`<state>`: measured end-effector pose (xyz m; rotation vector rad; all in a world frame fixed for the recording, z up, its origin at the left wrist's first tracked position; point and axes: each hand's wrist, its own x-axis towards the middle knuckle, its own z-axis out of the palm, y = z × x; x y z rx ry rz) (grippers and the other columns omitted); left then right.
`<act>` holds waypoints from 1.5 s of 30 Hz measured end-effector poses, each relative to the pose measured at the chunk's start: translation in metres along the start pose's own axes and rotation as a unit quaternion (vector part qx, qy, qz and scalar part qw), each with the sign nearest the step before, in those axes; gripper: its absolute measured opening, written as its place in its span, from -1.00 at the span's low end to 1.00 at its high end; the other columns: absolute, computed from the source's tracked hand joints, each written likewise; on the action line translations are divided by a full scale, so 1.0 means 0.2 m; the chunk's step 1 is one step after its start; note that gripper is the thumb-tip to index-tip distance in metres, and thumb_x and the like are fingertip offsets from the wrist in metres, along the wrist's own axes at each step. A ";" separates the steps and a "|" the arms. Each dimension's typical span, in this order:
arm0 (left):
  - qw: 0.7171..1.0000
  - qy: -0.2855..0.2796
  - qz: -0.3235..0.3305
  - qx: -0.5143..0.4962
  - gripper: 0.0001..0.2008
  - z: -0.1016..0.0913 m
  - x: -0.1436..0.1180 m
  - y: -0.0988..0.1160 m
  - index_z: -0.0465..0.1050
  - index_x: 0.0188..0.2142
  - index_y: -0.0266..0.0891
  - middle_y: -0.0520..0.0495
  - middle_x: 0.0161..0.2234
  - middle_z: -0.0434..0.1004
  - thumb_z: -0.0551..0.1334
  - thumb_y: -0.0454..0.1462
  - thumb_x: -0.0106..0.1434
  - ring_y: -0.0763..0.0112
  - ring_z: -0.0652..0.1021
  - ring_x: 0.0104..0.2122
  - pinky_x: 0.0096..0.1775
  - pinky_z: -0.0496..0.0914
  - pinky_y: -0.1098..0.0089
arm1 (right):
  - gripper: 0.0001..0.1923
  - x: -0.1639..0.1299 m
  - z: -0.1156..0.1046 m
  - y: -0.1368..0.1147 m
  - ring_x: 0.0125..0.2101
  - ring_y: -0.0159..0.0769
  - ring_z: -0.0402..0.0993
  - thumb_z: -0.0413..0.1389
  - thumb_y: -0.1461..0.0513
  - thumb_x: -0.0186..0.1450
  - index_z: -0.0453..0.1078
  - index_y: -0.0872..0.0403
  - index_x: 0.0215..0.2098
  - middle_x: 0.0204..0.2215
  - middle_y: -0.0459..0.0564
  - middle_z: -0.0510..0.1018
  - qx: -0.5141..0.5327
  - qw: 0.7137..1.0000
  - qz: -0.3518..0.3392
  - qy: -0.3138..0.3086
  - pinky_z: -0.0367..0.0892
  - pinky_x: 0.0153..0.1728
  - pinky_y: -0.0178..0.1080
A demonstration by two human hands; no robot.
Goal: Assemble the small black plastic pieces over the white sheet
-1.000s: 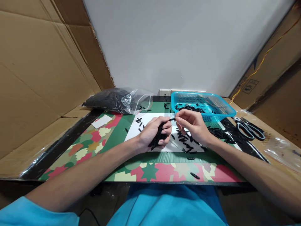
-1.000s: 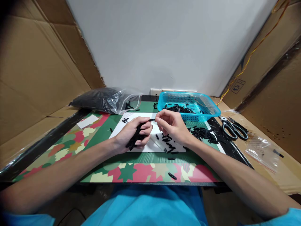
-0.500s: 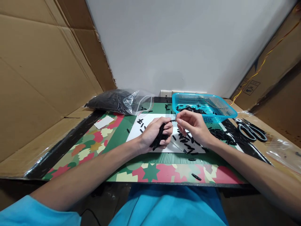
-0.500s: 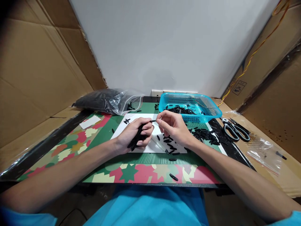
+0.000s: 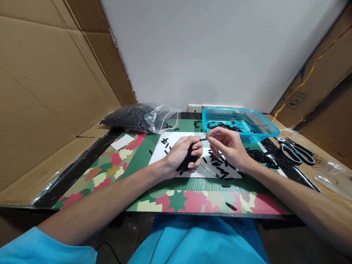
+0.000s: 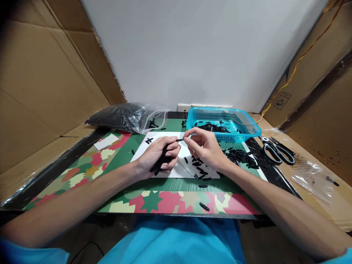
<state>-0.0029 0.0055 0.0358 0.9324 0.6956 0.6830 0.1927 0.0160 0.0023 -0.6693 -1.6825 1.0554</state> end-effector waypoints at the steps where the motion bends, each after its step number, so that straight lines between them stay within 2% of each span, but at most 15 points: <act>1: 1.000 -0.001 -0.001 0.001 -0.62 0.00 0.00 0.00 0.10 -0.47 -0.17 0.19 -0.58 0.14 0.20 -0.08 0.37 0.58 0.24 -0.77 -0.74 0.06 0.54 | -0.80 0.00 0.00 0.00 -0.66 -0.41 0.30 0.18 0.06 0.46 0.40 0.03 -0.16 -0.61 -0.21 0.40 -0.025 1.000 -0.008 0.003 0.18 -0.61 -0.32; 4: 1.000 -0.004 -0.005 0.003 -0.62 0.00 0.00 0.00 0.10 -0.46 -0.17 0.19 -0.57 0.14 0.21 -0.08 0.36 0.59 0.24 -0.76 -0.74 0.05 0.55 | -0.84 0.01 -0.05 0.00 -0.57 -0.35 0.37 0.09 0.13 0.50 0.41 0.03 -0.19 -0.55 -0.14 0.45 -0.201 0.975 -0.089 0.039 0.25 -0.48 -0.25; 5: 1.000 -0.003 -0.009 0.003 -0.62 0.00 0.00 0.00 0.10 -0.46 -0.17 0.19 -0.57 0.14 0.21 -0.07 0.36 0.59 0.24 -0.76 -0.73 0.04 0.55 | -0.85 0.01 -0.08 0.01 -0.52 -0.32 0.40 0.08 0.16 0.50 0.43 0.03 -0.20 -0.51 -0.10 0.48 -0.286 0.947 -0.134 0.059 0.28 -0.41 -0.21; 7: 1.000 0.000 -0.019 0.001 -0.61 0.00 0.00 0.00 0.10 -0.47 -0.17 0.19 -0.57 0.13 0.21 -0.06 0.36 0.59 0.23 -0.76 -0.74 0.04 0.55 | -0.89 0.04 -0.15 0.02 -0.40 -0.23 0.44 0.12 0.21 0.46 0.46 0.02 -0.24 -0.45 -0.04 0.56 -0.446 0.863 -0.222 0.089 0.29 -0.25 -0.12; 9: 1.000 0.001 -0.031 -0.001 -0.60 0.00 0.00 0.00 0.10 -0.47 -0.17 0.18 -0.57 0.11 0.21 -0.04 0.35 0.59 0.22 -0.76 -0.74 0.04 0.55 | -0.90 0.07 -0.21 0.03 -0.28 -0.14 0.46 0.11 0.26 0.45 0.47 0.01 -0.22 -0.40 -0.02 0.60 -0.531 0.802 -0.241 0.126 0.28 -0.11 -0.03; 10: 0.999 0.001 -0.037 -0.002 -0.60 0.00 0.01 0.00 0.11 -0.47 -0.17 0.18 -0.57 0.11 0.20 -0.04 0.35 0.59 0.21 -0.76 -0.74 0.04 0.55 | -0.89 0.09 -0.24 0.03 -0.24 -0.11 0.46 0.10 0.28 0.45 0.47 0.00 -0.19 -0.36 -0.01 0.61 -0.550 0.788 -0.232 0.149 0.28 -0.08 0.00; 11: 0.999 0.001 -0.044 -0.004 -0.61 -0.01 0.01 0.00 0.11 -0.47 -0.16 0.18 -0.57 0.11 0.20 -0.03 0.35 0.59 0.21 -0.76 -0.74 0.03 0.55 | -0.88 0.10 -0.25 0.02 -0.20 -0.08 0.45 0.08 0.29 0.46 0.47 -0.01 -0.16 -0.32 0.00 0.62 -0.554 0.786 -0.221 0.165 0.28 -0.07 0.02; 13: 0.998 0.003 -0.064 -0.006 -0.61 -0.01 0.02 -0.01 0.13 -0.46 -0.16 0.18 -0.56 0.11 0.19 -0.01 0.35 0.58 0.22 -0.76 -0.74 0.04 0.55 | -0.86 0.10 -0.23 0.01 -0.16 -0.07 0.43 0.07 0.29 0.47 0.47 -0.01 -0.12 -0.24 0.03 0.63 -0.526 0.808 -0.218 0.154 0.32 -0.07 0.02; 16: 0.996 0.016 -0.089 0.001 -0.62 -0.02 0.02 -0.02 0.16 -0.45 -0.16 0.17 -0.56 0.13 0.18 0.00 0.35 0.58 0.23 -0.75 -0.73 0.10 0.53 | -0.86 0.07 -0.12 -0.04 -0.12 -0.09 0.45 0.10 0.29 0.47 0.48 -0.02 -0.09 -0.17 0.05 0.62 -0.444 0.851 -0.276 0.047 0.38 -0.06 0.01; 20: 0.994 0.049 -0.097 0.022 -0.63 -0.02 0.02 -0.04 0.18 -0.47 -0.15 0.12 -0.61 0.17 0.17 0.00 0.33 0.54 0.24 -0.74 -0.74 0.08 0.54 | -0.84 0.01 0.04 -0.08 -0.12 -0.12 0.45 0.14 0.30 0.45 0.49 -0.03 -0.04 -0.15 0.06 0.61 -0.370 0.864 -0.336 -0.055 0.41 -0.07 -0.01; 23: 0.993 0.052 -0.107 0.024 -0.60 -0.02 0.02 -0.06 0.16 -0.51 -0.15 0.11 -0.66 0.14 0.16 0.01 0.33 0.53 0.21 -0.75 -0.75 0.06 0.54 | -0.84 0.00 0.09 -0.09 -0.05 -0.10 0.42 0.12 0.33 0.45 0.50 -0.01 -0.08 -0.12 0.08 0.61 -0.364 0.867 -0.328 -0.091 0.39 -0.01 0.01; 26: 0.992 0.052 -0.115 0.021 -0.59 -0.02 0.02 -0.07 0.18 -0.52 -0.16 0.11 -0.67 0.13 0.13 0.00 0.36 0.54 0.21 -0.75 -0.76 0.08 0.55 | -0.88 0.00 0.09 -0.10 -0.04 -0.11 0.40 0.11 0.31 0.47 0.49 0.02 -0.15 -0.11 0.08 0.59 -0.355 0.881 -0.294 -0.112 0.37 0.02 0.03; 29: 0.991 0.041 -0.125 0.026 -0.60 -0.04 0.03 -0.06 0.21 -0.52 -0.18 0.11 -0.66 0.14 0.15 -0.03 0.37 0.56 0.21 -0.75 -0.75 0.10 0.57 | -0.89 0.01 0.07 -0.11 -0.03 -0.11 0.38 0.12 0.30 0.47 0.48 0.01 -0.11 -0.07 0.08 0.57 -0.344 0.895 -0.245 -0.143 0.35 0.06 0.04; 37: 0.990 0.043 -0.133 0.027 -0.68 -0.06 0.05 -0.07 0.24 -0.48 -0.19 0.11 -0.62 0.20 0.17 -0.11 0.35 0.56 0.24 -0.74 -0.76 0.13 0.57 | -0.90 0.03 0.08 -0.08 -0.11 -0.13 0.34 0.10 0.34 0.48 0.43 0.03 -0.15 -0.14 0.06 0.57 -0.341 0.906 -0.208 -0.140 0.33 0.02 0.00; 45: 0.986 0.039 -0.155 0.041 -0.40 -0.05 0.05 -0.07 0.23 -0.56 -0.19 0.10 -0.67 0.16 0.14 0.25 0.30 0.57 0.22 -0.75 -0.76 0.09 0.55 | -0.90 0.02 0.07 -0.09 -0.07 -0.11 0.32 0.12 0.34 0.47 0.46 0.04 -0.15 -0.09 0.09 0.53 -0.353 0.902 -0.195 -0.151 0.35 0.01 -0.01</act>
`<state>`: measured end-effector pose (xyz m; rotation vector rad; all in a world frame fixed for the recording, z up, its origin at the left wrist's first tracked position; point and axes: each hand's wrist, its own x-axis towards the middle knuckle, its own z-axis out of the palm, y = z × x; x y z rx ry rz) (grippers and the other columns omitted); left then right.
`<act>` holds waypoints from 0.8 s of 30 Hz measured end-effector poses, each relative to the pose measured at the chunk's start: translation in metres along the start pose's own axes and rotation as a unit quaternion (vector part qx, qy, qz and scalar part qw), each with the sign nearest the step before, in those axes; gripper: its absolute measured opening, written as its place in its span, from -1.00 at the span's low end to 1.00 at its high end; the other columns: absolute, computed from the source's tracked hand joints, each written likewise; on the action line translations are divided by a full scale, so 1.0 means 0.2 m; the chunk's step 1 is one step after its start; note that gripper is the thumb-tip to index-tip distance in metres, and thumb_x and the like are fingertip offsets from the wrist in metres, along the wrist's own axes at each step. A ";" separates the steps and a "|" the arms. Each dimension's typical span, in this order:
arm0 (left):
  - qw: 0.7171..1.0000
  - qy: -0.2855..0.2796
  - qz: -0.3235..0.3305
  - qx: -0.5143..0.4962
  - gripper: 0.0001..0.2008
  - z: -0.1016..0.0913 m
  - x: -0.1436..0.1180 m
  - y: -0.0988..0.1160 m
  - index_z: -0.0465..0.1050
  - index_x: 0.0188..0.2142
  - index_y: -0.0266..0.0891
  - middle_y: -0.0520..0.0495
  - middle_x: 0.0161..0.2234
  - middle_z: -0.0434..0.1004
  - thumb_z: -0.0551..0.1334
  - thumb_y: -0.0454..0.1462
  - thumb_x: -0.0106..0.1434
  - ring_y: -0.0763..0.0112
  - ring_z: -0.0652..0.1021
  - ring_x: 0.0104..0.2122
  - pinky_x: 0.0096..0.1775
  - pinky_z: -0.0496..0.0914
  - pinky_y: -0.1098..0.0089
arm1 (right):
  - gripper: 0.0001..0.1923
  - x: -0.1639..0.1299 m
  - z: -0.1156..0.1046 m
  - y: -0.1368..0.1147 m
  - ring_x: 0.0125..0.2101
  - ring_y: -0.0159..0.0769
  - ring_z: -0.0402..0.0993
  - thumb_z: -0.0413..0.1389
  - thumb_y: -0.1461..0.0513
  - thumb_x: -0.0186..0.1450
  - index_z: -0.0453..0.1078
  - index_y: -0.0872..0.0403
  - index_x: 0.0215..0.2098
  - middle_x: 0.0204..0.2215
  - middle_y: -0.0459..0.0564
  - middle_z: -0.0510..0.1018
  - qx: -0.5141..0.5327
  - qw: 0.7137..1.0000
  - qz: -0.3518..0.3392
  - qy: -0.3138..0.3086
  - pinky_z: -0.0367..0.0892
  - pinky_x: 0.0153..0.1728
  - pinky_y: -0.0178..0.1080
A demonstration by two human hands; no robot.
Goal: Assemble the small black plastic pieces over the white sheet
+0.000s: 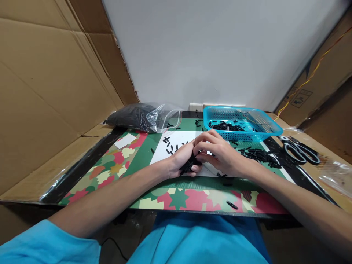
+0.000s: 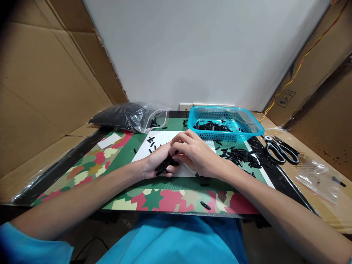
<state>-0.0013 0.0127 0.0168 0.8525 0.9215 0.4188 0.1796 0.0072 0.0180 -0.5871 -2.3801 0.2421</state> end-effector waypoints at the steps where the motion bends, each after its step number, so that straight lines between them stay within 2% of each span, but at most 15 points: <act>1: 1.000 -0.007 -0.001 0.004 -0.39 0.00 0.00 0.00 0.23 -0.57 -0.19 0.10 -0.67 0.16 0.12 0.25 0.30 0.57 0.23 -0.75 -0.76 0.10 0.55 | -0.90 0.00 0.00 0.00 -0.07 -0.11 0.32 0.12 0.34 0.47 0.45 0.03 -0.17 -0.09 0.08 0.52 0.002 1.000 -0.001 0.005 0.35 -0.01 -0.02; 6: 0.999 -0.032 0.006 -0.007 -0.40 -0.01 -0.01 0.00 0.20 -0.55 -0.19 0.12 -0.64 0.15 0.15 0.24 0.30 0.58 0.22 -0.74 -0.75 0.12 0.55 | -0.87 -0.01 0.01 0.01 -0.13 -0.15 0.33 0.07 0.37 0.48 0.40 0.04 -0.19 -0.16 0.06 0.54 0.031 0.998 -0.023 0.053 0.35 -0.07 -0.08; 11: 0.998 -0.034 -0.012 -0.044 -0.52 -0.02 -0.01 0.02 0.21 -0.47 -0.18 0.17 -0.57 0.14 0.21 0.13 0.30 0.61 0.21 -0.74 -0.74 0.08 0.56 | -0.89 -0.02 0.00 0.04 -0.20 -0.19 0.33 0.10 0.36 0.48 0.38 0.04 -0.19 -0.28 0.00 0.54 0.045 0.995 -0.003 0.087 0.35 -0.15 -0.15; 18: 0.998 -0.026 -0.024 -0.048 -0.52 -0.01 -0.03 0.03 0.20 -0.46 -0.18 0.18 -0.56 0.12 0.18 0.14 0.31 0.62 0.21 -0.75 -0.76 0.06 0.56 | -0.89 -0.02 0.02 0.04 -0.22 -0.17 0.34 0.13 0.36 0.47 0.44 0.03 -0.16 -0.31 0.01 0.55 0.037 0.994 -0.016 0.105 0.38 -0.18 -0.13; 21: 0.999 -0.016 -0.016 -0.048 -0.52 -0.01 -0.03 0.02 0.21 -0.44 -0.18 0.18 -0.55 0.13 0.21 0.14 0.30 0.64 0.21 -0.74 -0.76 0.01 0.57 | -0.90 -0.03 0.03 0.04 -0.21 -0.17 0.37 0.19 0.34 0.44 0.46 0.03 -0.12 -0.30 0.01 0.57 0.044 0.991 -0.012 0.122 0.39 -0.17 -0.13; 24: 0.998 -0.014 0.000 -0.056 -0.55 -0.02 -0.03 0.02 0.19 -0.41 -0.16 0.19 -0.54 0.14 0.22 0.12 0.31 0.62 0.21 -0.74 -0.75 0.04 0.56 | -0.90 -0.03 0.02 0.05 -0.21 -0.20 0.42 0.19 0.33 0.44 0.47 0.03 -0.10 -0.26 0.01 0.60 0.055 0.989 -0.010 0.135 0.39 -0.18 -0.14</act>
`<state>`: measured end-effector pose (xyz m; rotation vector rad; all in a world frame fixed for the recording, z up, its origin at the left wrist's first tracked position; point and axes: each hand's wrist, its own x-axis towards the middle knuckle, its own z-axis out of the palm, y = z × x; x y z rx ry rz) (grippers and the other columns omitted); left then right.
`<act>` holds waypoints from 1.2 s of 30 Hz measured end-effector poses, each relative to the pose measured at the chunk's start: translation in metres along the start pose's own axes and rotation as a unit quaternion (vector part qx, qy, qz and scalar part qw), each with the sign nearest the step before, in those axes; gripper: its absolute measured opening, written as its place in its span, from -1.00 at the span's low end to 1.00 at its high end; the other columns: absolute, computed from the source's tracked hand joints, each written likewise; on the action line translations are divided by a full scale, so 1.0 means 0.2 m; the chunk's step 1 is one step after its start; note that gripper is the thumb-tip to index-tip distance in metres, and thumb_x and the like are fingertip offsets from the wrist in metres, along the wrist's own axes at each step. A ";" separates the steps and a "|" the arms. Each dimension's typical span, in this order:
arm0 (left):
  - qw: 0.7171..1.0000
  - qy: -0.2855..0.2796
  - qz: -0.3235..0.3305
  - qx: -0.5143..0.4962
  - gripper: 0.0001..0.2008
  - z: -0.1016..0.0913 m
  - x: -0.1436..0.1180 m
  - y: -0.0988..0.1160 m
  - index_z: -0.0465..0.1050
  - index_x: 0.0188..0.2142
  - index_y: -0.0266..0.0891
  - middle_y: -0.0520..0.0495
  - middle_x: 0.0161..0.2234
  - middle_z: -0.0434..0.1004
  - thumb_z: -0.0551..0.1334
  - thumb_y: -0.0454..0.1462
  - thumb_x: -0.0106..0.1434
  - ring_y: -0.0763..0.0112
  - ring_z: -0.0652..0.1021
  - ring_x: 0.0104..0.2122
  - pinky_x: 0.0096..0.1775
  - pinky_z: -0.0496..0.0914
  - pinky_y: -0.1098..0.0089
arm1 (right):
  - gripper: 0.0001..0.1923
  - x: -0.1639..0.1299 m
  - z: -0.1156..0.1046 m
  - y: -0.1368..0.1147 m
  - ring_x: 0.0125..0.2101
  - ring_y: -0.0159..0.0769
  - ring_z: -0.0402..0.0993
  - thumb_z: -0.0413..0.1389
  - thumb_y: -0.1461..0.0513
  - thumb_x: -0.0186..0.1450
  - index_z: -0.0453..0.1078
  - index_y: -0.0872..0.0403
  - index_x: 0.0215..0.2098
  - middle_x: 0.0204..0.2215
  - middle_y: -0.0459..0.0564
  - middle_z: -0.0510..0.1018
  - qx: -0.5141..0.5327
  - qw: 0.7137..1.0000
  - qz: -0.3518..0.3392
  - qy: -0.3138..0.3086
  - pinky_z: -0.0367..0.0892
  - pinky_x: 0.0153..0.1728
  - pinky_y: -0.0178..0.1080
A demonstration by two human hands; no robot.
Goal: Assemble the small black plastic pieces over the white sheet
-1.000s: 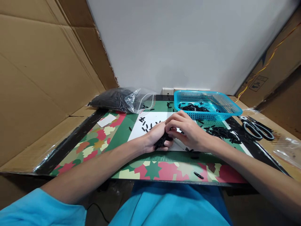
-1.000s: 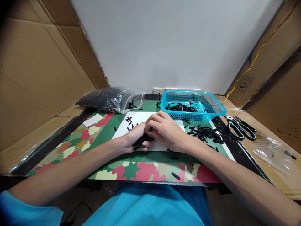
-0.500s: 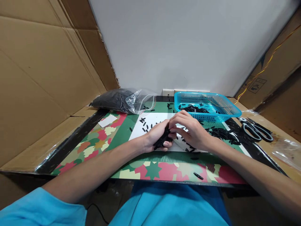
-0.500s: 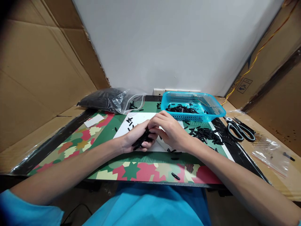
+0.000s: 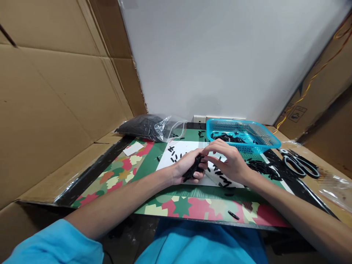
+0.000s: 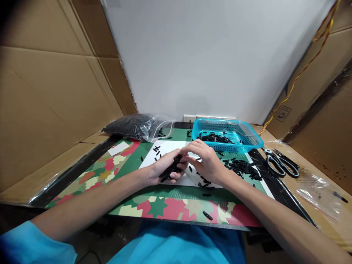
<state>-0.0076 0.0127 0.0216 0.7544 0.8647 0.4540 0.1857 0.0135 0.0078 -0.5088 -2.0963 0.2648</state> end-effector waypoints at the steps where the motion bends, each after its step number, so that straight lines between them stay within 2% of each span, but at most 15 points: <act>1: 1.000 -0.001 0.005 -0.003 -0.57 0.00 0.00 0.00 0.19 -0.40 -0.16 0.20 -0.54 0.14 0.21 0.10 0.32 0.62 0.22 -0.75 -0.75 0.07 0.56 | -0.90 0.00 0.00 0.00 -0.22 -0.22 0.44 0.18 0.33 0.45 0.47 0.03 -0.09 -0.24 0.01 0.61 0.002 1.000 0.004 0.004 0.39 -0.19 -0.15; 5: 0.999 -0.008 0.029 -0.014 -0.59 0.00 -0.01 0.02 0.12 -0.43 -0.15 0.21 -0.57 0.11 0.18 0.04 0.35 0.60 0.21 -0.76 -0.74 0.09 0.54 | -0.87 0.00 -0.02 0.02 -0.25 -0.25 0.47 0.18 0.31 0.46 0.48 0.02 -0.04 -0.26 -0.02 0.60 0.004 0.999 0.036 0.021 0.40 -0.23 -0.19; 11: 0.998 -0.044 0.054 -0.007 -0.59 0.00 -0.02 0.03 0.11 -0.44 -0.15 0.21 -0.57 0.12 0.24 0.02 0.31 0.60 0.22 -0.76 -0.73 0.07 0.52 | -0.93 -0.01 -0.03 0.04 -0.27 -0.27 0.47 0.19 0.30 0.46 0.49 0.03 -0.11 -0.28 -0.03 0.61 -0.008 0.998 0.059 0.039 0.39 -0.27 -0.22; 15: 0.998 -0.041 0.056 -0.002 -0.65 0.00 -0.02 0.03 0.12 -0.44 -0.15 0.20 -0.59 0.12 0.21 -0.06 0.31 0.57 0.21 -0.76 -0.72 0.07 0.51 | -0.93 -0.01 -0.03 0.05 -0.28 -0.28 0.47 0.18 0.30 0.45 0.49 0.02 -0.12 -0.27 -0.03 0.61 -0.008 0.997 0.067 0.034 0.40 -0.29 -0.23; 19: 0.998 -0.032 0.053 0.000 -0.64 0.01 -0.03 0.04 0.09 -0.46 -0.13 0.20 -0.63 0.09 0.17 -0.05 0.34 0.56 0.19 -0.76 -0.72 0.06 0.52 | -0.89 -0.01 -0.03 0.05 -0.26 -0.26 0.47 0.19 0.30 0.43 0.49 0.02 -0.07 -0.24 -0.01 0.62 0.000 0.996 0.080 0.027 0.40 -0.28 -0.20; 23: 0.999 -0.029 0.043 -0.002 -0.63 0.03 -0.04 0.05 0.09 -0.48 -0.14 0.19 -0.65 0.08 0.16 -0.04 0.34 0.55 0.19 -0.76 -0.73 0.06 0.52 | -0.93 -0.01 -0.04 0.06 -0.28 -0.26 0.47 0.18 0.27 0.44 0.51 0.02 -0.13 -0.27 0.00 0.61 0.012 0.996 0.088 0.018 0.40 -0.31 -0.20; 36: 0.997 -0.022 0.070 -0.031 -0.67 0.03 -0.04 0.05 0.11 -0.50 -0.17 0.19 -0.60 0.07 0.17 -0.13 0.30 0.58 0.21 -0.76 -0.73 0.05 0.50 | -0.94 0.00 -0.05 0.04 -0.35 -0.31 0.50 0.20 0.24 0.42 0.52 0.05 -0.20 -0.32 -0.01 0.62 0.008 0.994 0.102 0.039 0.40 -0.37 -0.25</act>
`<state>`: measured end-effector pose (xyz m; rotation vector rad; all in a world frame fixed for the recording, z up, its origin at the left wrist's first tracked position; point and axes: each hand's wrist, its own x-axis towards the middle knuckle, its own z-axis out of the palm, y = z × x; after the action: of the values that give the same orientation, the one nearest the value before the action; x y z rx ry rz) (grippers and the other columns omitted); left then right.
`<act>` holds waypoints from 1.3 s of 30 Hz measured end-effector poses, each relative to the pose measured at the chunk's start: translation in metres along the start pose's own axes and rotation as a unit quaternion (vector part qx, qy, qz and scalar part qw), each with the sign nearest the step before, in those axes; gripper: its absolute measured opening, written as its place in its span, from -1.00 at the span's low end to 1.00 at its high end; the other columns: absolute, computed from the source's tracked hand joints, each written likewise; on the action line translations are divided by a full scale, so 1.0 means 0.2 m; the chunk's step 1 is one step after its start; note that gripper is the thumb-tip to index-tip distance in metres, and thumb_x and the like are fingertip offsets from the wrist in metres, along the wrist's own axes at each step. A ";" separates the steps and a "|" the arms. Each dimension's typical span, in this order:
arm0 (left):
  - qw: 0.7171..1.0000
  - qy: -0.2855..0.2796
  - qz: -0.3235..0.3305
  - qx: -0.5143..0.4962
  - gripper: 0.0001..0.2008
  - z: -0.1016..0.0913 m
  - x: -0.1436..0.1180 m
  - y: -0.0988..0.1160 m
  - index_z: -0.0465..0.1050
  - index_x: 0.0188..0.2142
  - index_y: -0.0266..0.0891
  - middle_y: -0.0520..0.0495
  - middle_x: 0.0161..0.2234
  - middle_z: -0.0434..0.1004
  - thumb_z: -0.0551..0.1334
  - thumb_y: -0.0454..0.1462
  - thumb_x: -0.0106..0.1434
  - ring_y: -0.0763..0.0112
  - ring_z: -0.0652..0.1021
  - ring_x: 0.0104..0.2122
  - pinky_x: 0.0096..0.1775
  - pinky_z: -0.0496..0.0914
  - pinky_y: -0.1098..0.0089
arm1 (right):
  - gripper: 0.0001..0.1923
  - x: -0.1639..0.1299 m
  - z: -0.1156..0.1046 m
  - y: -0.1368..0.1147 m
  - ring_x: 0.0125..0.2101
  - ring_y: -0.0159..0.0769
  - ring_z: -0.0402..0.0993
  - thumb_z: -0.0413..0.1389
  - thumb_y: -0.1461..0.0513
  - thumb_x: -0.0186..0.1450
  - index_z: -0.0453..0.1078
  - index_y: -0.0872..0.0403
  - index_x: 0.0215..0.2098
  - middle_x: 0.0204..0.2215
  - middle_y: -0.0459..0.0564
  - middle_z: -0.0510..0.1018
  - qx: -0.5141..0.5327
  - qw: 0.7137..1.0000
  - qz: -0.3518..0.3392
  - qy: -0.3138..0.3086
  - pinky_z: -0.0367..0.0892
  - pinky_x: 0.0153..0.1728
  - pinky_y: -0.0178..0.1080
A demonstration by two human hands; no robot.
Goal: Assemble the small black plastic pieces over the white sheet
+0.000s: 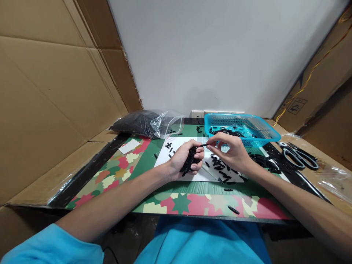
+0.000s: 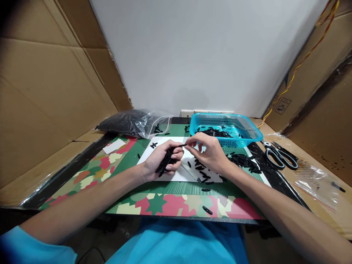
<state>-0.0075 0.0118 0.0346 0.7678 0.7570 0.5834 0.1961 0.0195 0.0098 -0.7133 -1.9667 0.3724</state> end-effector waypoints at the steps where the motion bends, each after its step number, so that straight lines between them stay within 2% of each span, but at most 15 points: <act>1: 1.000 0.000 0.001 -0.001 -0.67 0.00 0.00 0.00 0.12 -0.50 -0.17 0.19 -0.59 0.07 0.18 -0.13 0.30 0.58 0.21 -0.76 -0.73 0.05 0.50 | -0.94 0.00 0.00 0.00 -0.36 -0.32 0.50 0.20 0.24 0.42 0.52 0.05 -0.20 -0.32 -0.02 0.62 0.000 1.000 0.001 -0.001 0.40 -0.38 -0.26; 7: 1.000 -0.003 0.004 -0.004 -0.67 -0.01 0.00 0.00 0.15 -0.49 -0.17 0.19 -0.57 0.05 0.22 -0.11 0.27 0.58 0.22 -0.75 -0.74 0.09 0.50 | -0.87 0.00 -0.01 -0.02 -0.40 -0.33 0.48 0.18 0.18 0.45 0.50 0.05 -0.24 -0.36 -0.02 0.62 -0.001 1.000 0.011 -0.006 0.39 -0.42 -0.27; 17: 1.000 -0.004 0.003 -0.010 -0.68 0.00 0.00 0.00 0.14 -0.49 -0.18 0.19 -0.57 0.06 0.21 -0.12 0.29 0.58 0.22 -0.75 -0.75 0.12 0.51 | -0.87 -0.01 0.00 -0.01 -0.42 -0.34 0.45 0.19 0.18 0.44 0.51 0.05 -0.25 -0.38 -0.03 0.59 -0.005 1.000 0.009 0.002 0.39 -0.44 -0.28; 26: 1.000 -0.003 0.008 -0.007 -0.67 0.00 0.00 0.00 0.14 -0.49 -0.18 0.18 -0.57 0.05 0.19 -0.11 0.29 0.58 0.21 -0.74 -0.75 0.10 0.52 | -0.86 -0.02 -0.01 -0.02 -0.38 -0.32 0.49 0.17 0.17 0.45 0.52 0.04 -0.21 -0.35 -0.02 0.60 0.012 1.000 0.027 -0.007 0.44 -0.43 -0.30; 31: 1.000 0.016 0.013 0.016 -0.66 0.01 -0.01 0.00 0.11 -0.51 -0.17 0.18 -0.59 0.04 0.20 -0.10 0.28 0.59 0.19 -0.74 -0.74 0.08 0.53 | -0.86 -0.01 -0.01 -0.02 -0.34 -0.30 0.53 0.14 0.18 0.46 0.54 0.03 -0.17 -0.31 -0.02 0.62 0.020 0.999 0.041 -0.011 0.45 -0.43 -0.31; 39: 0.995 0.037 0.056 0.070 -0.65 0.03 -0.01 -0.01 0.12 -0.49 -0.15 0.20 -0.61 0.10 0.22 -0.09 0.29 0.59 0.21 -0.75 -0.73 0.09 0.53 | -0.86 -0.02 0.00 0.01 -0.44 -0.36 0.49 0.14 0.22 0.45 0.54 0.04 -0.22 -0.35 -0.02 0.62 -0.002 0.999 -0.012 -0.030 0.42 -0.50 -0.34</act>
<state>-0.0044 0.0066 0.0359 0.9258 0.8328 0.6688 0.1980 0.0188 0.0068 -0.6866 -2.0312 0.3791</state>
